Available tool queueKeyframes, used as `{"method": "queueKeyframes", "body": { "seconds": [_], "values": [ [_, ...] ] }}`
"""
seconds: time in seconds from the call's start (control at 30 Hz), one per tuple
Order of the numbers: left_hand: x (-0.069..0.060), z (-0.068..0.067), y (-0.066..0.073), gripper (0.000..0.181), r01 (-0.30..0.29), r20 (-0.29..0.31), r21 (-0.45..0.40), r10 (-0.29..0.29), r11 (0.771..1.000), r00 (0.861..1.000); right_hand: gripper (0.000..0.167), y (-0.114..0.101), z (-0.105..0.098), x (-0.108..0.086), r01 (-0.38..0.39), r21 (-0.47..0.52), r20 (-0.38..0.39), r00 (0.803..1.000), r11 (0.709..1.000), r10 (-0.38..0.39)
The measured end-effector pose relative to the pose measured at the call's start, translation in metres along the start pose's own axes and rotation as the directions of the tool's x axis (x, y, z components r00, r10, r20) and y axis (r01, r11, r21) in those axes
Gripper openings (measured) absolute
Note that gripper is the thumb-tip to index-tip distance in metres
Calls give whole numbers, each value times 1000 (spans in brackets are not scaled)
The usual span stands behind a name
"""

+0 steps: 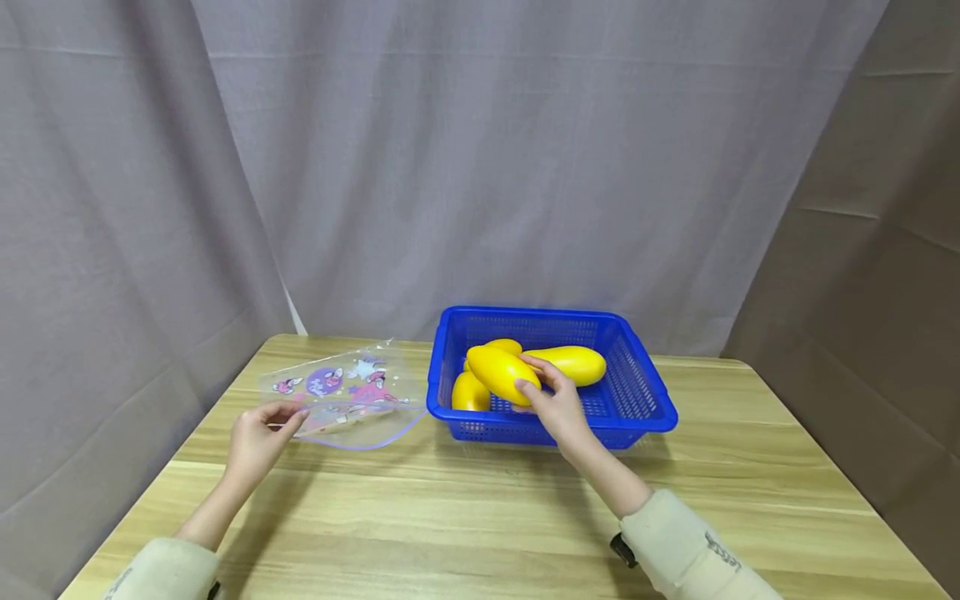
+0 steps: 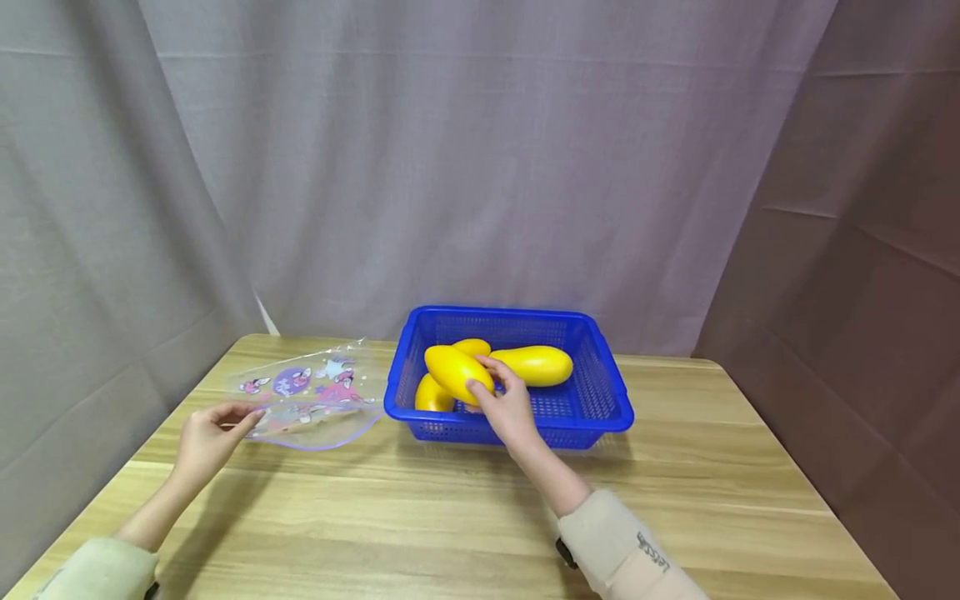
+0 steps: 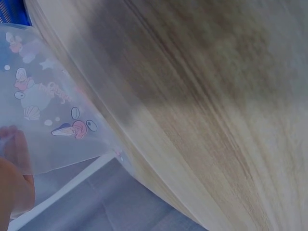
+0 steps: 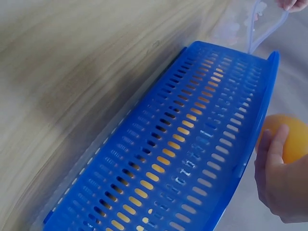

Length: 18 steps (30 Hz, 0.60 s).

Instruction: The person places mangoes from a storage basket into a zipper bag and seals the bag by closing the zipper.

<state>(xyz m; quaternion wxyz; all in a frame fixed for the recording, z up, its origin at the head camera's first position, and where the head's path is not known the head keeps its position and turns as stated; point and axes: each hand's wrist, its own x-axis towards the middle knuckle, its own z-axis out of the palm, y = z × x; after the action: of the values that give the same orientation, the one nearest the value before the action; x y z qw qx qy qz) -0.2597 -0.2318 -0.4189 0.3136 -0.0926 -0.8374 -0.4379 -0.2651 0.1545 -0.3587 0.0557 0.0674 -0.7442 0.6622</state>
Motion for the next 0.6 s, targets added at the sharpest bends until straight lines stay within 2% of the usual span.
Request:
{"method": "queueKeyframes", "body": {
  "seconds": [0.27, 0.6],
  "values": [
    [1, 0, 1, 6, 5, 2, 3, -5, 1000, 1000, 41, -1, 7, -7, 66, 21, 30, 997, 998, -66],
    [-2, -1, 1, 5, 12, 22, 5, -12, 1000, 1000, 41, -4, 17, -13, 67, 29, 52, 996, 997, -69]
  ]
}}
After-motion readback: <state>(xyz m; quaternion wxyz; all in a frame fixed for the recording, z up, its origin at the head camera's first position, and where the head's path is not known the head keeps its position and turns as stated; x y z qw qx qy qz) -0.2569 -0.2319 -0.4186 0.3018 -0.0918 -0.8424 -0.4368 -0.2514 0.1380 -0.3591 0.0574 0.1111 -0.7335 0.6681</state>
